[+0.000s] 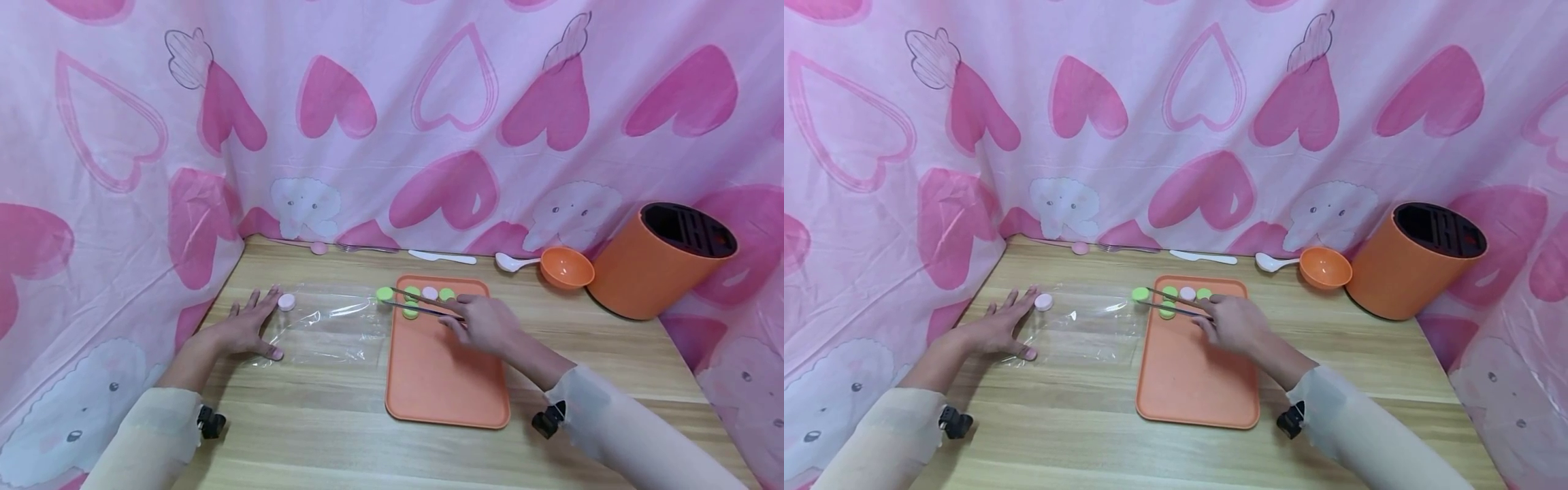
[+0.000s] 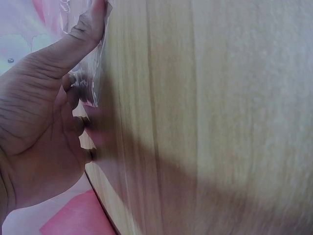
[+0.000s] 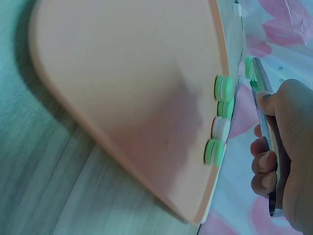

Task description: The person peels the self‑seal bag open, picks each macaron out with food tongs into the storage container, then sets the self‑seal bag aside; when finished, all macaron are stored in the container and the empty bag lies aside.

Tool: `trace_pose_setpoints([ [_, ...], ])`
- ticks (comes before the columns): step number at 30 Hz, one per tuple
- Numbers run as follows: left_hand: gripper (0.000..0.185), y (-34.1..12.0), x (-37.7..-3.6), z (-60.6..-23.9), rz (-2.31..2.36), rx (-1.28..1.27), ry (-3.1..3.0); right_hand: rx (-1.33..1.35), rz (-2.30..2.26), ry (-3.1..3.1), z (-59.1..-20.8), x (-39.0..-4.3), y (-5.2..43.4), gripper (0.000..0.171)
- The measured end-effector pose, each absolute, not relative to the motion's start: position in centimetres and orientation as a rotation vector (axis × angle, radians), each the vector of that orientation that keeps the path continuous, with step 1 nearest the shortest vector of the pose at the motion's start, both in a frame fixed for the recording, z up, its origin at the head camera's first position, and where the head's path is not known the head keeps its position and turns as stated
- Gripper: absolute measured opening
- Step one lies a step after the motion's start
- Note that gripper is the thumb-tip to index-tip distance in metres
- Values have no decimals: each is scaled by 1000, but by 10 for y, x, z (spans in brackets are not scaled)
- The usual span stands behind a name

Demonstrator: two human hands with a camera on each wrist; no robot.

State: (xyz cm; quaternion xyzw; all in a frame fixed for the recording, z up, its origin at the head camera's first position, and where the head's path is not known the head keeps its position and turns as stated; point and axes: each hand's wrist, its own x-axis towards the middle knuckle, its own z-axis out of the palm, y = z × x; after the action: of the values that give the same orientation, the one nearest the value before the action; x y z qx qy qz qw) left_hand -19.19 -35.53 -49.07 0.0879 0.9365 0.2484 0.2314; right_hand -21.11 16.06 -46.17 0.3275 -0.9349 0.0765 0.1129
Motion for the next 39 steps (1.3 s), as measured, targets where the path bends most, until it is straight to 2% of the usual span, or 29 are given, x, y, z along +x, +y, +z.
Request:
trace_pose_setpoints([
  [23,151,-355,-192,-491,682,236,2577,819,349,-2789,-477,-198,225,30],
  [39,153,-356,-193,-495,700,225,2566,804,302,-2809,-496,-188,245,28],
])
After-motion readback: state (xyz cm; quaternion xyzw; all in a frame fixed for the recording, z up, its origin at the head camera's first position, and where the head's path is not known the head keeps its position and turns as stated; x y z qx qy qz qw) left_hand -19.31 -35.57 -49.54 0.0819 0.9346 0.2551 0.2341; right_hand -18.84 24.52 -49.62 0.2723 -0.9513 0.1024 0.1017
